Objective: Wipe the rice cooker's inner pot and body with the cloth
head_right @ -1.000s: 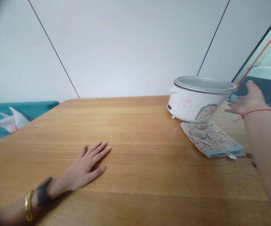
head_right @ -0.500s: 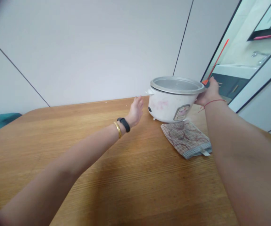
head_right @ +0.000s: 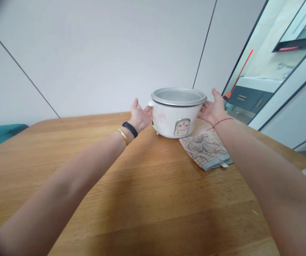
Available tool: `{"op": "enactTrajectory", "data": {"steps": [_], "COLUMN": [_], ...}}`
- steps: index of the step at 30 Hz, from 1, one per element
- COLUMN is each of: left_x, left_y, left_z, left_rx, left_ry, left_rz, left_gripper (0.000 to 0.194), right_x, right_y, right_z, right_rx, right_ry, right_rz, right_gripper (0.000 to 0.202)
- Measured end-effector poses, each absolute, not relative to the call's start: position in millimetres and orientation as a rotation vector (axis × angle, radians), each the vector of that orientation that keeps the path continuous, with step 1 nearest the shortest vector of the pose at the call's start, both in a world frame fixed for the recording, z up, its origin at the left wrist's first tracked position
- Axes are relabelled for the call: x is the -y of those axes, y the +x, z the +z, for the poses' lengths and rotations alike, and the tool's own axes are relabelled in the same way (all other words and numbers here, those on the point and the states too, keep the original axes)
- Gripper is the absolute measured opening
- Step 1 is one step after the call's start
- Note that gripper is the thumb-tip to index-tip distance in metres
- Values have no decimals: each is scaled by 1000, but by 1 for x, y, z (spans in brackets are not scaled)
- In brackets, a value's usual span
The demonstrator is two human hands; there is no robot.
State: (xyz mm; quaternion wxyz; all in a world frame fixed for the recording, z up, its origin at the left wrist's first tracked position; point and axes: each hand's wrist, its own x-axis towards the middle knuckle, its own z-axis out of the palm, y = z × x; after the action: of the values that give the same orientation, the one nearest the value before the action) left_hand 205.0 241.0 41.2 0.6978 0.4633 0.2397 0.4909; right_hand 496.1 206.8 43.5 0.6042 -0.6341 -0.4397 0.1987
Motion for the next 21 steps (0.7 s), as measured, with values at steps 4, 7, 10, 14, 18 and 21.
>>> {"op": "enactTrajectory", "data": {"steps": [4,7,10,14,18,21], "left_x": [-232,-217,-203,-197,-201,-205], "left_y": [128,59,-11,-96,-170,-216], "left_z": [55,66,70,69,62,57], "left_rx": [-593,-703,-823,-833,-1054,-1295], "left_ry": [1013,1033,1103,1067,1160,1316], "left_rz": [1215,1320,1404,1503,1480,1376], "left_gripper": [89,98,103,102,101,98], "right_x": [-191,-187,-190,-207,-237,-259], "right_y": [425,365,303,217,131,75], "right_z": [45,47,48,41,30,24], "right_rx": [940,1101,1305,1399,1376,1345], "right_ry": [-1188,-1052,-956,-752,-606,-562], "right_rz": [860,973,1044,1155,1310,1411], "right_gripper": [66,73,82,95,100,100]}}
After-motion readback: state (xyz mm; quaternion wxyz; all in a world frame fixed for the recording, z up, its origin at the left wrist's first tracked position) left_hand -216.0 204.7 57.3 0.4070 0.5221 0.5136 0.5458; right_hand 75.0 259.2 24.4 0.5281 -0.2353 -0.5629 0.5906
